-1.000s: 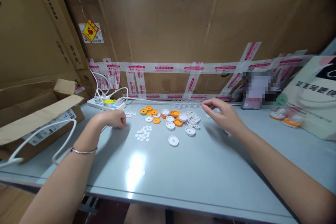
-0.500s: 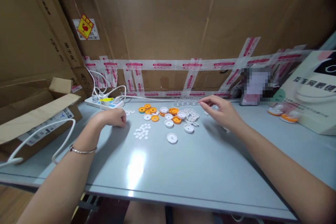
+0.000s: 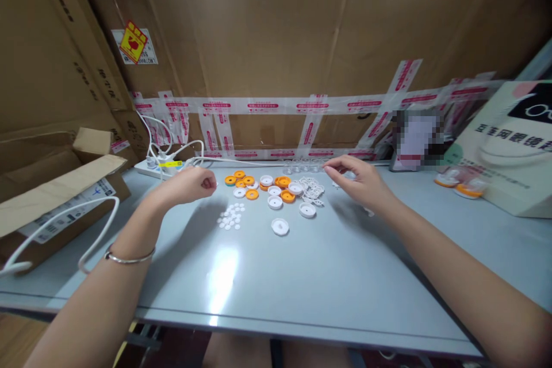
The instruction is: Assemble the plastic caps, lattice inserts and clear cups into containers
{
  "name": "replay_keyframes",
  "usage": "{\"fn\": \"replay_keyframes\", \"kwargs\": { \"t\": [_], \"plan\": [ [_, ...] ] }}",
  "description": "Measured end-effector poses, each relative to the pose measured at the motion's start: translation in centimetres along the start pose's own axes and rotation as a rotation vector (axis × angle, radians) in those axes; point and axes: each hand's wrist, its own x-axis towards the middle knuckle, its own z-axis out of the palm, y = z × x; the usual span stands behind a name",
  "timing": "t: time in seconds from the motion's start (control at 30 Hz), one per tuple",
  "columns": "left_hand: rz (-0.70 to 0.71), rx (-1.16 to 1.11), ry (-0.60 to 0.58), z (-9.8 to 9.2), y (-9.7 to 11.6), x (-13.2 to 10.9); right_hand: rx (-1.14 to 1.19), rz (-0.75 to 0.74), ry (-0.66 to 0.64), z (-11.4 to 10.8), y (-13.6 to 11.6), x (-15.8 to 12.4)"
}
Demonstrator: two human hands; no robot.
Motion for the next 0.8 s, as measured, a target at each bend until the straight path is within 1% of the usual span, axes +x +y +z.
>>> {"fn": "replay_keyframes", "kwargs": {
  "t": [0.07,0.1,0.17,0.23,0.27,0.33,0.43,0.5,0.63,0.8],
  "plan": [
    [0.143,-0.112,0.111,0.4,1.4,-0.1,0.020,0.054,-0.039,-0.1,-0.8,-0.1],
    [0.219,-0.179,0.134,0.7,2.3,-0.1,0.038,0.086,-0.094,0.0,-1.3,-0.2],
    [0.345,-0.319,0.108,1.6,3.9,-0.3,0.085,0.114,-0.282,0.2,-2.4,-0.6],
    [0.436,-0.402,0.071,2.7,5.4,-0.4,0.123,0.073,-0.492,0.9,-3.3,-1.2],
    [0.470,-0.430,0.068,3.2,6.1,-0.4,0.137,0.045,-0.563,1.4,-3.7,-1.5],
    [0.515,-0.469,0.082,4.3,7.0,-0.3,0.151,0.013,-0.634,2.5,-4.2,-2.2],
    [0.544,-0.524,0.120,5.7,7.8,0.0,0.140,-0.004,-0.675,4.1,-4.6,-3.1],
    [0.542,-0.544,0.129,6.5,8.2,0.1,0.130,-0.006,-0.676,4.7,-4.8,-3.3],
    [0.522,-0.506,0.172,7.5,8.7,0.2,0.111,0.008,-0.654,4.9,-5.2,-3.4],
    [0.515,-0.444,0.249,7.8,8.9,0.3,0.092,-0.011,-0.660,5.1,-5.1,-3.4]
  ]
}}
